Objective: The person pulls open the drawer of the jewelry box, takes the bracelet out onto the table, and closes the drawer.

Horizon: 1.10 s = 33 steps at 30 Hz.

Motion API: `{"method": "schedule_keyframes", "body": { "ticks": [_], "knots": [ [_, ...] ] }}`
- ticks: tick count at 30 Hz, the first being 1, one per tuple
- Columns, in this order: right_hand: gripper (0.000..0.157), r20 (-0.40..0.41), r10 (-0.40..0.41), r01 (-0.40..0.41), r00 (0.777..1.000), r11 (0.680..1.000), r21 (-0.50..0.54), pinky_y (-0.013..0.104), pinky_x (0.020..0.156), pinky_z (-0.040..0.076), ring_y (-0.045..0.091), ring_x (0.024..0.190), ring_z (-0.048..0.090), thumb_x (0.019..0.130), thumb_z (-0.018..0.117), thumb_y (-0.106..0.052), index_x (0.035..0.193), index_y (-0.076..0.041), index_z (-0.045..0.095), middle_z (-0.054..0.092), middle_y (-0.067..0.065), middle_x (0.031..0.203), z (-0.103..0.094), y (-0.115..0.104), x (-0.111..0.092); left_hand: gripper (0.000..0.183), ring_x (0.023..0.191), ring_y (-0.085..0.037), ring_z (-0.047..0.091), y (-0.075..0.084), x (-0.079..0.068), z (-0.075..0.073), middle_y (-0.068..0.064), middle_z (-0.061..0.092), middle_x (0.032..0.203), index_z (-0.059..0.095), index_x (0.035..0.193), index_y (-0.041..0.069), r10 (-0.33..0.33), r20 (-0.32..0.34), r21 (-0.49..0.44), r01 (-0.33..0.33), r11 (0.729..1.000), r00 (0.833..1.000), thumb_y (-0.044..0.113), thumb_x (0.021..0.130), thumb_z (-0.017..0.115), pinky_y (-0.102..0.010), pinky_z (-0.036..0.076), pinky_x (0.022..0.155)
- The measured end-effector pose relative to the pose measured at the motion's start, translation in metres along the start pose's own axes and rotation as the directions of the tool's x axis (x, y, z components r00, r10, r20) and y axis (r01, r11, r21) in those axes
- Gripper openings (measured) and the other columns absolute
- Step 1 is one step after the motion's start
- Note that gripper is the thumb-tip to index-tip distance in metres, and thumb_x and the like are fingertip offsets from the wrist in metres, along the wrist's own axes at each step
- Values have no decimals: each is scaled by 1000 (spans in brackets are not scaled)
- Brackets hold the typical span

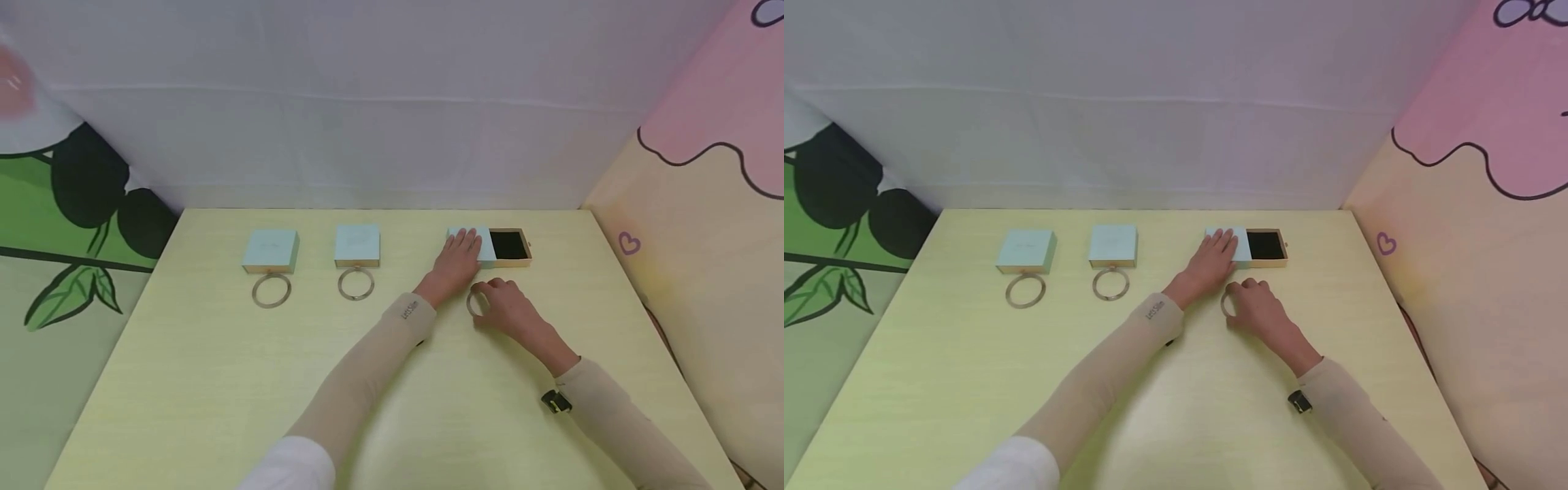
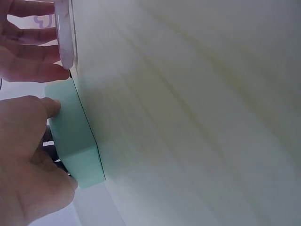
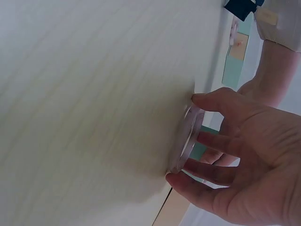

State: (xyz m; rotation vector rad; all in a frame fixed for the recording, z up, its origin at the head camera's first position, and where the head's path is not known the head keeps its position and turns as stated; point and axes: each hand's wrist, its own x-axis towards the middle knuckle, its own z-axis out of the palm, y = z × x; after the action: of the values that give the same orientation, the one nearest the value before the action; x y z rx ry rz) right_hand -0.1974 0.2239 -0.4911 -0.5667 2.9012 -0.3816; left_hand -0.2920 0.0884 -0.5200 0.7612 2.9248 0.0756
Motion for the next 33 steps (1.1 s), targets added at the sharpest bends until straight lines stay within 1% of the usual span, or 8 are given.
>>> {"method": "schedule_keyframes", "body": {
  "ticks": [4,15,19,22,25,28,30,33],
  "knots": [
    [54,10,-15,15,1000,1000,-6,55,89,53,43,103,59,82,86,-24,127,-2,67,63,26,121,0,-1,0,63,158,-27,4,0,0,0,-9,6,171,14,164,9,-4,0,10,4,1000,1000,38,112,35,-42,6,127],
    [57,5,-48,48,999,999,-25,55,91,50,40,104,59,84,85,-28,130,-1,66,62,26,119,-1,2,1,63,158,-28,5,1,0,-6,-10,7,171,16,164,9,-6,2,-1,6,1000,1000,38,112,35,-42,6,127],
    [59,21,-45,45,999,999,-26,55,93,49,40,106,58,85,84,-30,133,0,64,62,26,122,0,1,3,63,158,-28,6,1,-1,-7,-10,7,171,16,164,9,-7,15,2,7,1000,1000,38,111,36,-42,8,127],
    [62,50,-22,23,999,1000,-21,57,90,52,44,108,57,86,83,-34,135,-2,63,59,28,126,-1,2,5,63,158,-28,6,1,-1,-8,-10,8,171,17,164,9,-11,20,0,11,1000,1000,39,111,36,-42,8,127],
    [64,71,2,-3,997,1000,10,61,88,53,48,113,56,88,80,-36,139,-3,59,56,30,132,-8,5,6,64,157,-28,7,1,-2,-9,-10,8,171,17,163,9,-9,16,-2,9,1000,1000,39,111,37,-42,8,127],
    [61,29,23,-24,999,998,58,63,91,52,49,118,57,93,75,-34,141,-2,57,57,30,134,-21,18,9,63,157,-28,7,0,-2,-8,-10,9,171,18,163,9,1,14,-10,-1,1000,1000,38,111,38,-42,9,127],
    [54,-37,34,-31,999,995,93,62,92,51,47,117,59,97,71,-29,140,1,57,60,30,132,-30,32,13,62,157,-28,7,0,-1,-8,-10,9,171,19,163,9,9,15,-17,-9,1000,1000,37,111,38,-42,9,127],
    [42,-139,85,-63,987,986,155,61,89,51,46,112,62,101,64,-19,136,4,58,63,30,125,-43,56,22,62,157,-28,7,-1,0,-8,-10,9,171,18,163,9,8,16,-21,-7,1000,1000,36,111,37,-41,8,127]
  ]
}}
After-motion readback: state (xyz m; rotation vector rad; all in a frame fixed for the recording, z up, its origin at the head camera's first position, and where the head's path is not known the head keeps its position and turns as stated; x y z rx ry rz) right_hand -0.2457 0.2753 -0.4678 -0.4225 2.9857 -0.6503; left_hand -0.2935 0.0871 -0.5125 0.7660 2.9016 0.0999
